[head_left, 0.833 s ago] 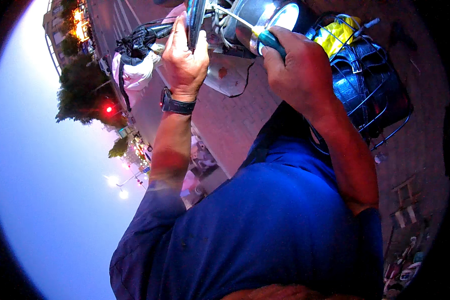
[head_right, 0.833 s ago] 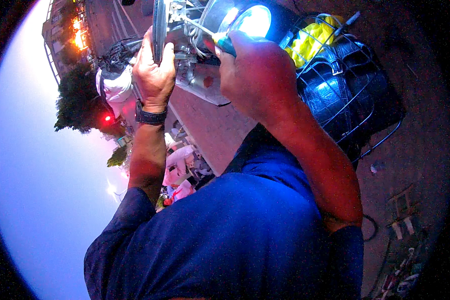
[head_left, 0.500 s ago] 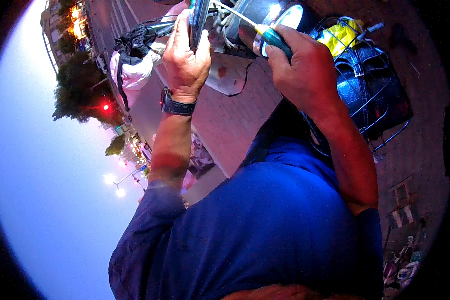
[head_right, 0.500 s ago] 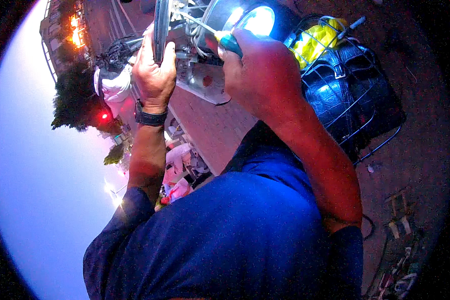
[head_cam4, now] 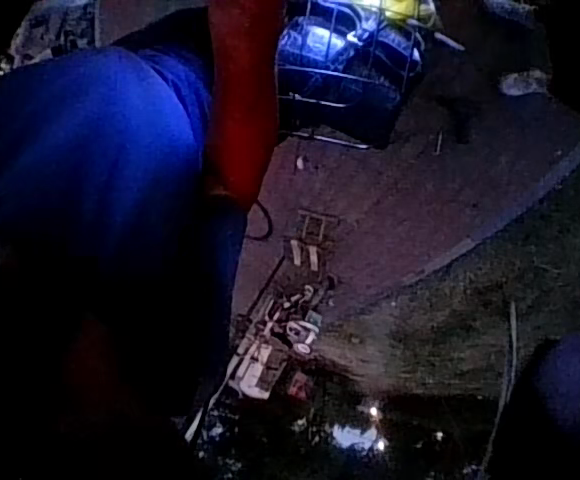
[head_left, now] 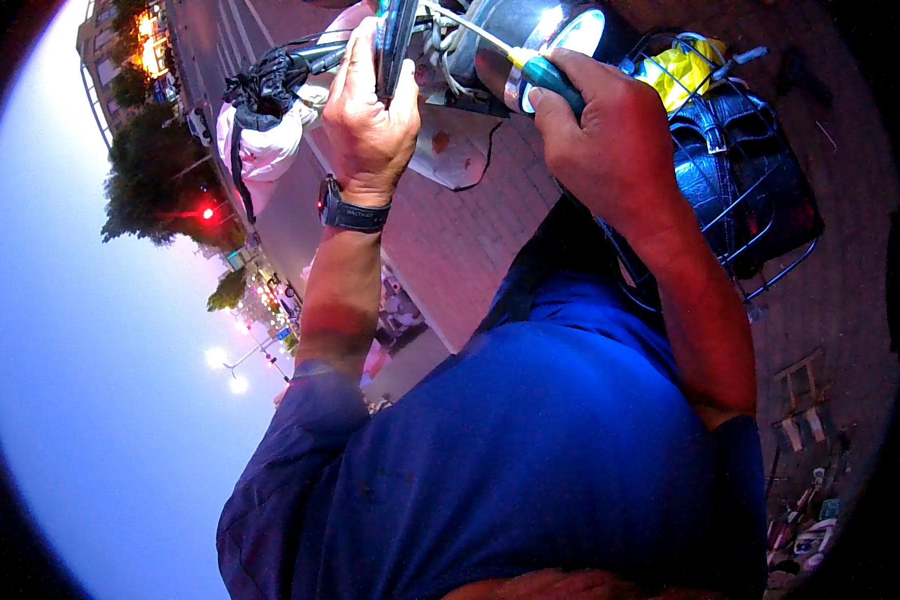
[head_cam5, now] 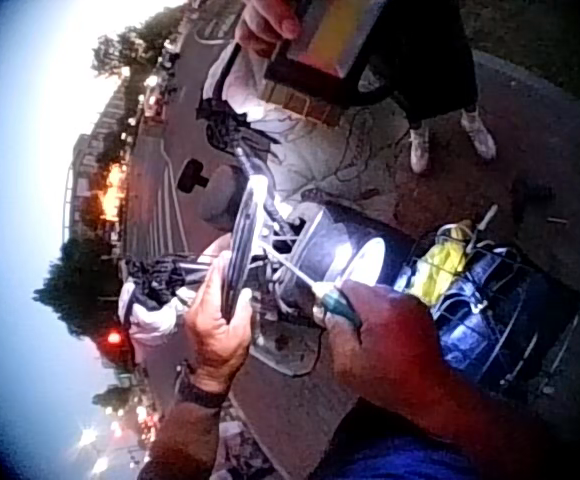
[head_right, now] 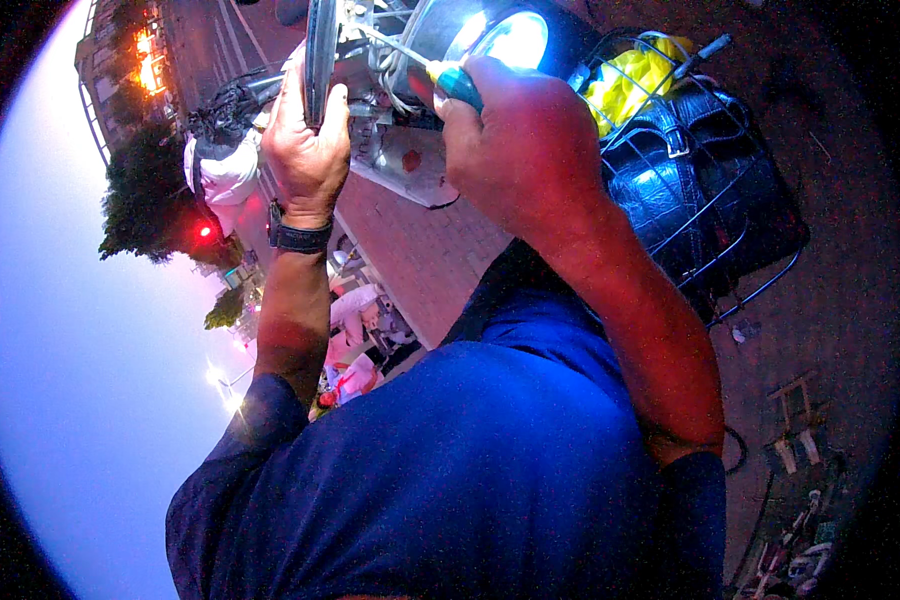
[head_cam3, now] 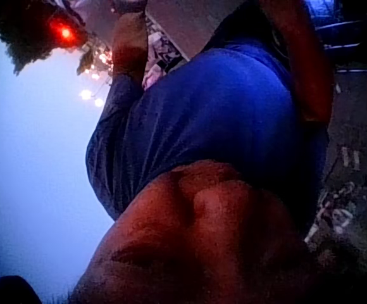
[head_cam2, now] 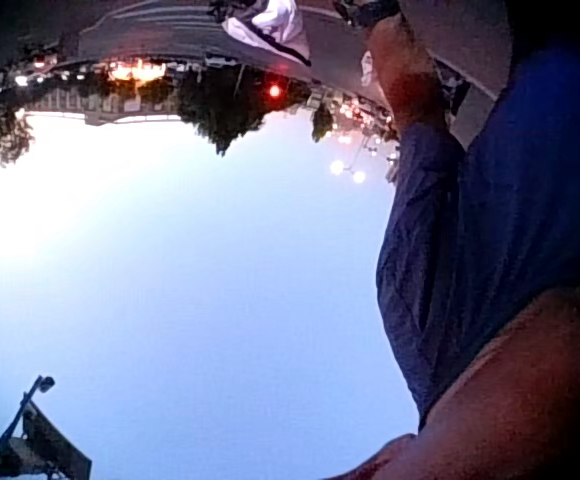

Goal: The person uses a screwdriver to adjust and tighten components on the handlebar and dashboard of an electric bicycle. They manipulate the dashboard unit, check the digital display, and secure the handlebar assembly before walking away.

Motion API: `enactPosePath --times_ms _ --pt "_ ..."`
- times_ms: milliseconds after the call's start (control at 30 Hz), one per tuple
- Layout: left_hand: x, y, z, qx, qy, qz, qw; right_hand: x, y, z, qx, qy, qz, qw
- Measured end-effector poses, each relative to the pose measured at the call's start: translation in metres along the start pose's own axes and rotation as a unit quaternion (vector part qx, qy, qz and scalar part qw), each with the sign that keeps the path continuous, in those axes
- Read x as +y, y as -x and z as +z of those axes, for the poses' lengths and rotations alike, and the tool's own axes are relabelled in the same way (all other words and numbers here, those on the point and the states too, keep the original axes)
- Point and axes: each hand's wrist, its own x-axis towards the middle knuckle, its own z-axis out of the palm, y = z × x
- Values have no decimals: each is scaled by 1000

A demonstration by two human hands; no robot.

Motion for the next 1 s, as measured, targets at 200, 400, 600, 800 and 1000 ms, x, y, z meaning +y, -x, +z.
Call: enactPosePath --times_ms 200,400,600,800,1000 --pt "2 -4 3 24 10 22 999 5 -2 5 49 53 -83 994" --pt "7 0 0 5 11 -11 1000 -6 -4 -4 17 112 -96 989" --pt "20 -4 -3 20 22 -41 999 -11 -16 3 -23 15 -27 999" --pt "6 3 -4 75 55 -26 995 -20 -18 10 -20 29 -31 999" --pt "21 36 2 140 332 -189 913 -27 -17 5 -51 46 48 997"
